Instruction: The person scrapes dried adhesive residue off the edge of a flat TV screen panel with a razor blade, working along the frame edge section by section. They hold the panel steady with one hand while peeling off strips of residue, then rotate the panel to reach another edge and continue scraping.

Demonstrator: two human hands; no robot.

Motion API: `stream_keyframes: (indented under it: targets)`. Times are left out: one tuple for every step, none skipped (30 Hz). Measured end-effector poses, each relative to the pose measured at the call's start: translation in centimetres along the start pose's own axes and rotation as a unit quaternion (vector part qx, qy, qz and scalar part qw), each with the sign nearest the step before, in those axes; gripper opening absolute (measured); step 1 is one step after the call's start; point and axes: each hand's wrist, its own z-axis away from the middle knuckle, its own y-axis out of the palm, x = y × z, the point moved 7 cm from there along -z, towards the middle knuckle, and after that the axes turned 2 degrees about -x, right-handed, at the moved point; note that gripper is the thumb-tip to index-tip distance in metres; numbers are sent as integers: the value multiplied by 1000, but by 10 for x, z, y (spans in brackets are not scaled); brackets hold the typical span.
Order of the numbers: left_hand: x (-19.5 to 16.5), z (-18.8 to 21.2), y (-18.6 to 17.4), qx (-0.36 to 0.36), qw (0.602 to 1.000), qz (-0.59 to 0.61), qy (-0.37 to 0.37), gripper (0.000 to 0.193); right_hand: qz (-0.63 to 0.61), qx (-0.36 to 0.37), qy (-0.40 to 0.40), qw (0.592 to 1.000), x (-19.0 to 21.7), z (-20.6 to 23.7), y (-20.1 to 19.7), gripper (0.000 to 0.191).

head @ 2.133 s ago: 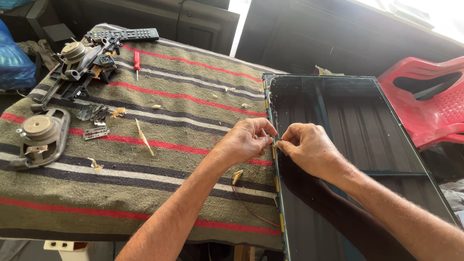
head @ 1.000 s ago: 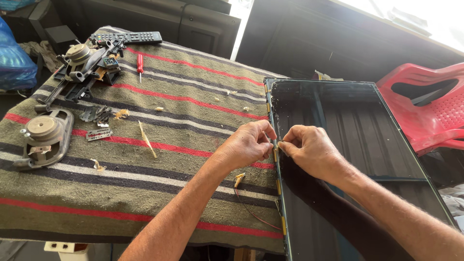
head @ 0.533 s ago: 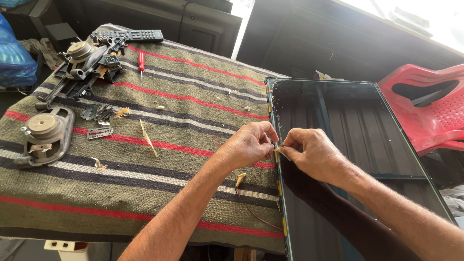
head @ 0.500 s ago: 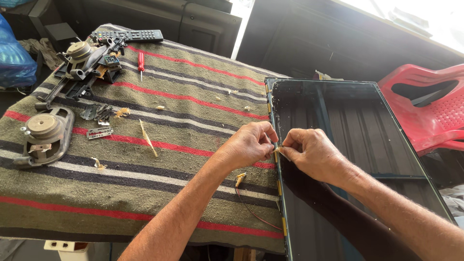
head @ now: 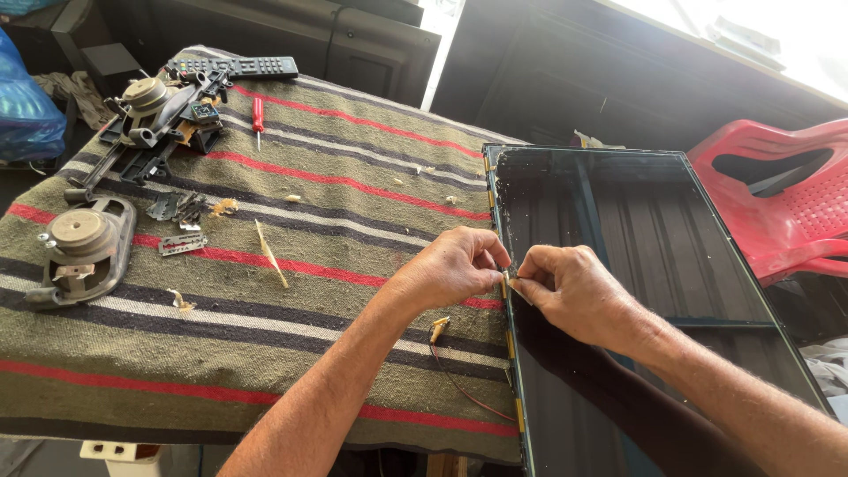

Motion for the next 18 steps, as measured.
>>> stream_keyframes:
  targets:
    - [0, 0, 0, 1, 1000, -3, 3, 11, -5, 1, -1, 1000, 1, 1, 0, 15]
    - [0, 1, 0, 0, 1000, 0, 7, 11, -11, 3, -2, 1000, 2, 2, 0, 15]
    - [0, 1, 1, -1, 1000, 3, 11, 10, -6, 5, 1, 1000, 2, 3, 0, 15]
    - [-1, 1, 1, -2, 1000, 5, 16, 10, -1, 7, 4, 1000, 2, 4, 0, 15]
    - [0, 0, 1, -3, 1000, 5, 13, 9, 4, 9, 8, 1000, 2, 5, 0, 14]
    - [0, 0, 1, -4, 1000, 5, 11, 9, -2, 12, 7, 1000, 3, 7, 0, 14]
    - [0, 0, 1, -5, 1000, 5, 8, 8, -8, 15, 6, 1000, 3, 8, 0, 15]
    - [0, 0, 1, -6, 1000, 4, 9, 8, -15, 18, 5, 1000, 3, 9, 1, 15]
    - [-1, 0, 1, -7, 1000, 2, 10, 8, -10, 19, 7, 1000, 2, 10, 1, 15]
    - [-2, 0, 1, -9, 1000, 0, 11, 7, -6, 20, 8, 1000, 1, 11, 2, 15]
    - [-2, 1, 1, -14, 1000, -8, 7, 7, -2, 21, 9, 1000, 0, 12, 3, 15]
    - [-3, 2, 0, -19, 1000, -16, 3, 7, -2, 19, 6, 1000, -1, 13, 4, 15]
    - [-4, 2, 0, -24, 999, -24, 0, 7, -2, 17, 4, 1000, -3, 15, 4, 15]
    - [-6, 3, 1, -27, 999, -25, 4, 8, -2, 15, 3, 1000, -5, 17, 4, 15]
    - [-9, 4, 1, -31, 999, -26, 9, 8, -29, 1, -2, 1000, -7, 19, 3, 15]
    - [-11, 5, 1, -36, 999, -28, 13, 8, -56, -12, -8, 998, -8, 20, 2, 16]
    - [-15, 6, 0, -42, 998, -48, 27, 8, -83, -24, -14, 996, -10, 20, 0, 16]
    - [-19, 7, 0, -48, 996, -69, 40, 9, -98, -23, 22, 995, -17, 20, -1, 17]
